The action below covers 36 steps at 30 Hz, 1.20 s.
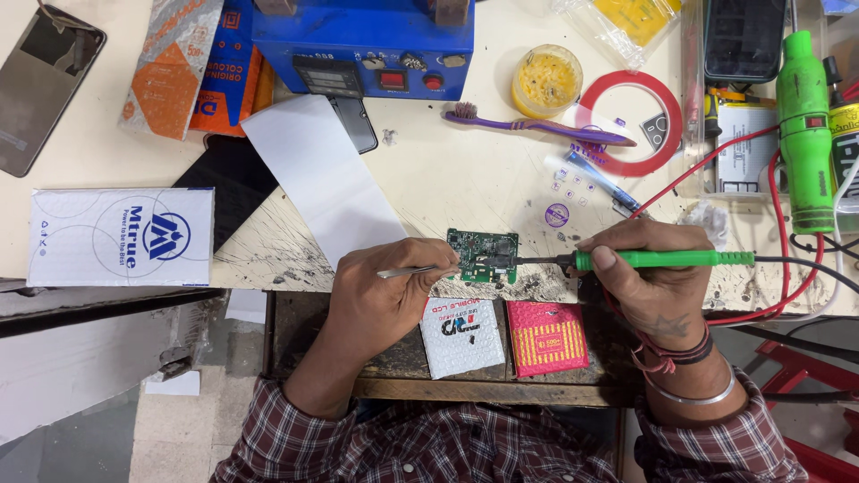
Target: The person holds a green circuit board with tweezers while directing a hot air gun at it, then sets the hot air gun aside and uses a soldering iron with tweezers to work on the board's components. They continue soldering the board on the workbench.
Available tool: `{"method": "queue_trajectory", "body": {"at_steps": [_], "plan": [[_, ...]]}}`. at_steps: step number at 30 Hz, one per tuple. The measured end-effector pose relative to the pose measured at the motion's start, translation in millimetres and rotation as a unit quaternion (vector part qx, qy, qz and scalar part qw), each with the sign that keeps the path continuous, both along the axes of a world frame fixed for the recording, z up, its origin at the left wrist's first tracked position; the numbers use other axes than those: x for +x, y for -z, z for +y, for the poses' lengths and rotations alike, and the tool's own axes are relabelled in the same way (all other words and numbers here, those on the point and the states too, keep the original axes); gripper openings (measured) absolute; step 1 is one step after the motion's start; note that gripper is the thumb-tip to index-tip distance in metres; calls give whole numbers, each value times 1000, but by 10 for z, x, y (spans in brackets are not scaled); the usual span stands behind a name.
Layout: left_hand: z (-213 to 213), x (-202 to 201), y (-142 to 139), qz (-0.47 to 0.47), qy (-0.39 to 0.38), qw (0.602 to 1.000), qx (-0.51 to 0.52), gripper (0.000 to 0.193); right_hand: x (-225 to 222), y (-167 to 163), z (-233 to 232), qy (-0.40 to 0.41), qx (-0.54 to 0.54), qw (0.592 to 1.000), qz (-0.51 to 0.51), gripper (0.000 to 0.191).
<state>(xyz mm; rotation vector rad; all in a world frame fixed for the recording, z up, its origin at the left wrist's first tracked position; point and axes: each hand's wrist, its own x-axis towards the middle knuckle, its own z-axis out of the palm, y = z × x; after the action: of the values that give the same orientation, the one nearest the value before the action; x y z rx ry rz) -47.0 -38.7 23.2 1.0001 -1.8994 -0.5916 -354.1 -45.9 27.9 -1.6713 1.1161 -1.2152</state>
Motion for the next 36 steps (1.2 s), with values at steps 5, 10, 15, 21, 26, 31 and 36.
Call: {"method": "queue_trajectory", "body": {"at_steps": [5, 10, 15, 21, 26, 31, 36], "plan": [[-2, -3, 4, 3, 6, 1000, 6, 19, 6, 6, 7, 4, 3, 1000, -3, 16], [3, -7, -5, 3, 0, 1000, 5, 19, 1, -6, 17, 5, 9, 1000, -7, 16], [3, -9, -17, 7, 2, 1000, 3, 19, 7, 0, 20, 7, 11, 1000, -11, 16], [5, -16, -23, 5, -1, 1000, 2, 18, -3, -4, 20, 3, 5, 1000, 3, 16], [4, 1, -30, 6, 2, 1000, 7, 18, 14, 4, 13, 10, 8, 1000, -13, 16], [-3, -4, -18, 14, 9, 1000, 8, 17, 11, 7, 24, 13, -6, 1000, 14, 17], [14, -15, -2, 9, 5, 1000, 15, 17, 21, 19, 43, 32, 20, 999, -19, 17]]}}
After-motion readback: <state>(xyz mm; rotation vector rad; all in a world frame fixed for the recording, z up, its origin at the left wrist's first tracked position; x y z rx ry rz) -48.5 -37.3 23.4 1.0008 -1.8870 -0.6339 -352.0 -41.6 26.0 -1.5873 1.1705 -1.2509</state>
